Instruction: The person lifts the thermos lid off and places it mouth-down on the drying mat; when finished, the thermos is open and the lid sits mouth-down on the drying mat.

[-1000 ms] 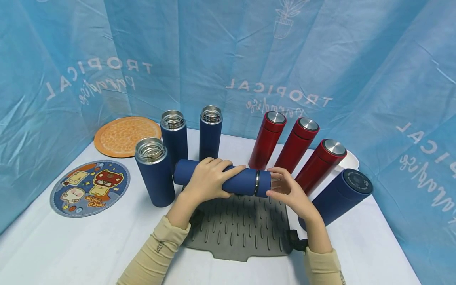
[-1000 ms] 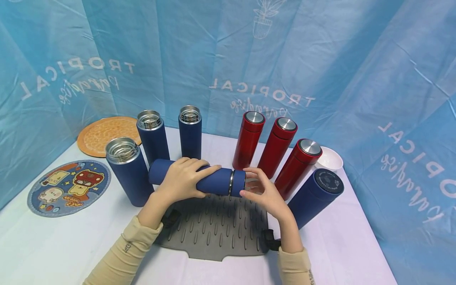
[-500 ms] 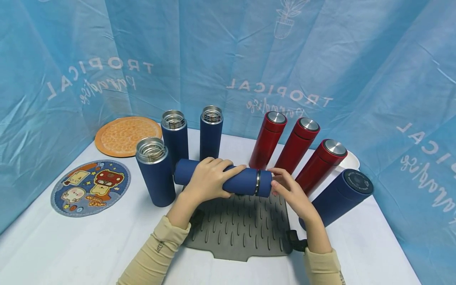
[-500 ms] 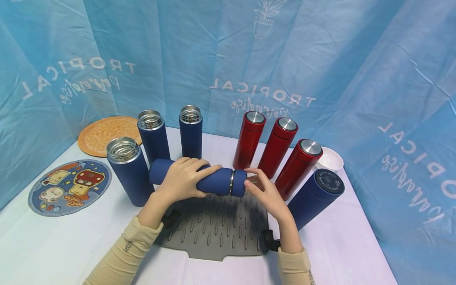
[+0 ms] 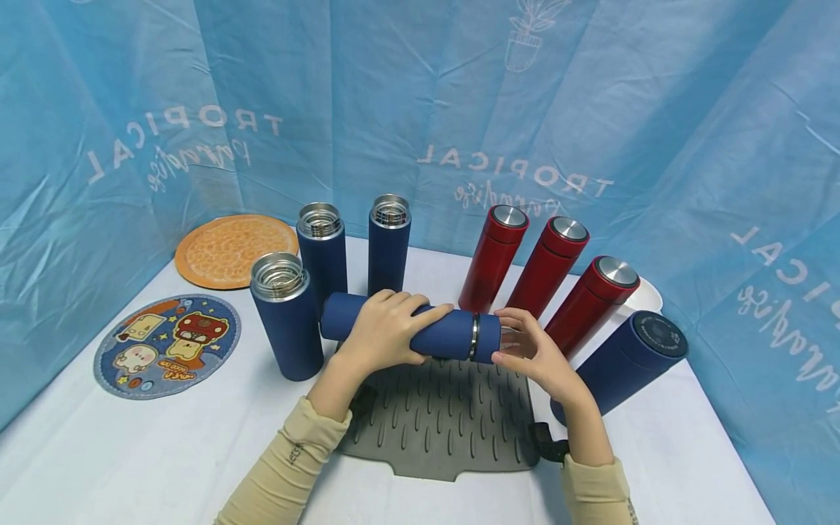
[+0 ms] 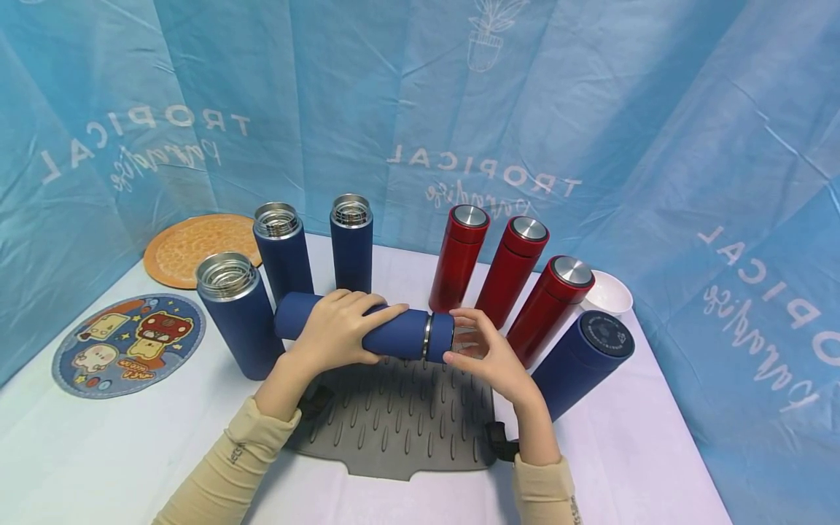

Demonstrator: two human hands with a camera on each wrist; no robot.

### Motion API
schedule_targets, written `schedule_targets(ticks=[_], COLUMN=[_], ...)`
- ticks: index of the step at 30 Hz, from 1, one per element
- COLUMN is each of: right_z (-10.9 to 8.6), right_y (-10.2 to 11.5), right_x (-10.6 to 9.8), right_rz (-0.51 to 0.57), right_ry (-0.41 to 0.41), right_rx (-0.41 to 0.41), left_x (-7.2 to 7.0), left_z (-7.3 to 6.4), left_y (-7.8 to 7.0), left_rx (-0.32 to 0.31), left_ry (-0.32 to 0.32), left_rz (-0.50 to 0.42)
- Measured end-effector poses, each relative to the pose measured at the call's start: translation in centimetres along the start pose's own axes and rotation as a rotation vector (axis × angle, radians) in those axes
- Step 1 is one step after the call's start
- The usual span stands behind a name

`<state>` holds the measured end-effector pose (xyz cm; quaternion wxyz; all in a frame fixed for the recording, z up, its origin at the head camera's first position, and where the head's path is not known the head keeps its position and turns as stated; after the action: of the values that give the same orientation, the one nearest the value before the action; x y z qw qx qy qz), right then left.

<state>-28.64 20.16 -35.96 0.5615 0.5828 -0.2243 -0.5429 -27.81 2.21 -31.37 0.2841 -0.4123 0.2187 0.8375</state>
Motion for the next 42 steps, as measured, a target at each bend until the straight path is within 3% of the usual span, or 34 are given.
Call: schedule_targets(ticks=[10,21,34,42], right_z=[0.0,0.0,-0.1,-0.1], right_y=[-1.1,-0.4,-1.1,-0.1], right_x=[-0.3,0.3,-0.3,0.2], right_rz=[-0.076,-0.015,-0.091,-0.027], right_ry=[-0.062,0.027,-0.057,0.034], right_rx=[0.154,0.022,0.137,0.001], left_x=[-0.1,0.0,-0.4,-0.3], left_z=[0.0,-0.1,0.0,0.0], left_y=[-0.1,0.0,-0.1,0.0], left_rx=[0.010,0.003,0.012,0.009], left_ry=[-0.007,0.000,-0.027,-0.013], left_rz=[-0.005,-0.003,-0.003,0.007])
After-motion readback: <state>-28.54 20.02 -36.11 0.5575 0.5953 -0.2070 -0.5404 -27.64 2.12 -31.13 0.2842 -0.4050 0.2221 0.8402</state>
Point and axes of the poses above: each hand's wrist, its own z-axis towards the middle knuckle, its own x-axis out of the palm, y = z × x, the point moved 9 cm from there along z, towards the middle knuckle, and after that the axes turned 4 degrees about -x, right-handed, at the moved point
